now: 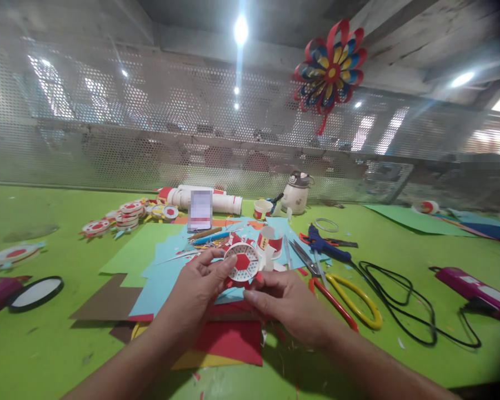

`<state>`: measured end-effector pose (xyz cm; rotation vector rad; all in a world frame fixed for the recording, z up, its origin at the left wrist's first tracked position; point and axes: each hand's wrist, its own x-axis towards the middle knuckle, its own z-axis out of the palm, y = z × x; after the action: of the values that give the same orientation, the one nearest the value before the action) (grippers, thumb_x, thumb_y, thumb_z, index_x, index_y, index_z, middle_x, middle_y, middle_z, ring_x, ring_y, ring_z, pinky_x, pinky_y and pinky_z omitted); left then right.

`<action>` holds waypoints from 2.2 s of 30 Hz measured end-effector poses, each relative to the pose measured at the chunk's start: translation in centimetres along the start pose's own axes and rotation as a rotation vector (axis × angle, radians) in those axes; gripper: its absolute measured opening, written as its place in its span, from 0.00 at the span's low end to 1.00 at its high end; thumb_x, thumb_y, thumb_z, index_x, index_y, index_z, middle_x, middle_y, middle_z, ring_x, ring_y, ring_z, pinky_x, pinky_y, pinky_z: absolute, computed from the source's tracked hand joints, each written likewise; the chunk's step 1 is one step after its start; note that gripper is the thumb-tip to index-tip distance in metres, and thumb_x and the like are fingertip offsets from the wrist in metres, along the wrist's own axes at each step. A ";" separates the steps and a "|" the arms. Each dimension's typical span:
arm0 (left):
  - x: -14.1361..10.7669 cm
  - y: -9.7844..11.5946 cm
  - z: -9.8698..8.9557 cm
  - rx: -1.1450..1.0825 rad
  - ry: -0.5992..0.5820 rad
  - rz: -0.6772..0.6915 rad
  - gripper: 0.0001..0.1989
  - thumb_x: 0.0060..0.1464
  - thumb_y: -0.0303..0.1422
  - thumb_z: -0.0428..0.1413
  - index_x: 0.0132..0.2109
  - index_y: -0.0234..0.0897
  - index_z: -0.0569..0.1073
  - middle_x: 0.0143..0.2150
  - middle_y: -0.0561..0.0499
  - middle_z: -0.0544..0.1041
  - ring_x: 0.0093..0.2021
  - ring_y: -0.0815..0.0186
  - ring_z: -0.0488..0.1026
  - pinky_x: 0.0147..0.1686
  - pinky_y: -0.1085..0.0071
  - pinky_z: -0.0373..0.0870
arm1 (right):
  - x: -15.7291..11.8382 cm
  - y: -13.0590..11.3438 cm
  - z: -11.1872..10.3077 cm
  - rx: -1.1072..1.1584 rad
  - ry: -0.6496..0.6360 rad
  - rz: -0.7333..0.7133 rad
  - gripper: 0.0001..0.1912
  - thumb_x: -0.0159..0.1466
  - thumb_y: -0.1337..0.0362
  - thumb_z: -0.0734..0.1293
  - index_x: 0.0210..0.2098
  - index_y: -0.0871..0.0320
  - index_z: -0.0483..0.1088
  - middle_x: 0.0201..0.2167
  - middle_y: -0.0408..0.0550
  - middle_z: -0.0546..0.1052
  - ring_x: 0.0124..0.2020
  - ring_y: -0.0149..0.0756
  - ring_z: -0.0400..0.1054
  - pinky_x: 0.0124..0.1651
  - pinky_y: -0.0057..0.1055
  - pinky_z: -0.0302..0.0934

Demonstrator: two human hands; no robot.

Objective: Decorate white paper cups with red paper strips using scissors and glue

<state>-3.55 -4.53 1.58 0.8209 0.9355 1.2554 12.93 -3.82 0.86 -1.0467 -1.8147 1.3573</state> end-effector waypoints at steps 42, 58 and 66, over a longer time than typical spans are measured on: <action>0.3 -1.8 -0.5 0.360 -0.264 -0.098 0.15 0.46 0.41 0.64 0.40 0.38 0.77 0.32 0.49 0.79 0.32 0.62 0.75 0.33 0.71 0.68 | 0.4 -0.7 -2.9 0.157 0.269 -0.019 0.08 0.54 0.63 0.69 0.23 0.60 0.69 0.19 0.39 0.69 0.21 0.26 0.60 0.25 0.26 0.57; 0.5 -1.3 -0.3 0.173 -0.156 -0.126 0.15 0.45 0.39 0.65 0.39 0.37 0.76 0.37 0.47 0.80 0.37 0.60 0.77 0.39 0.63 0.74 | 0.9 0.0 -2.9 0.315 0.283 -0.077 0.14 0.59 0.54 0.67 0.29 0.61 0.69 0.24 0.43 0.70 0.25 0.27 0.63 0.29 0.27 0.59; 1.1 -0.9 -1.1 0.083 0.004 0.082 0.17 0.45 0.38 0.65 0.41 0.35 0.75 0.38 0.47 0.81 0.35 0.67 0.76 0.38 0.71 0.73 | 0.4 -0.1 -1.8 0.244 0.150 0.053 0.11 0.59 0.59 0.67 0.32 0.62 0.69 0.26 0.44 0.71 0.25 0.27 0.64 0.29 0.28 0.59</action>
<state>-4.09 -3.55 0.21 0.9296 0.9706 1.2962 14.23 -2.71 1.39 -1.0413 -1.4809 1.4486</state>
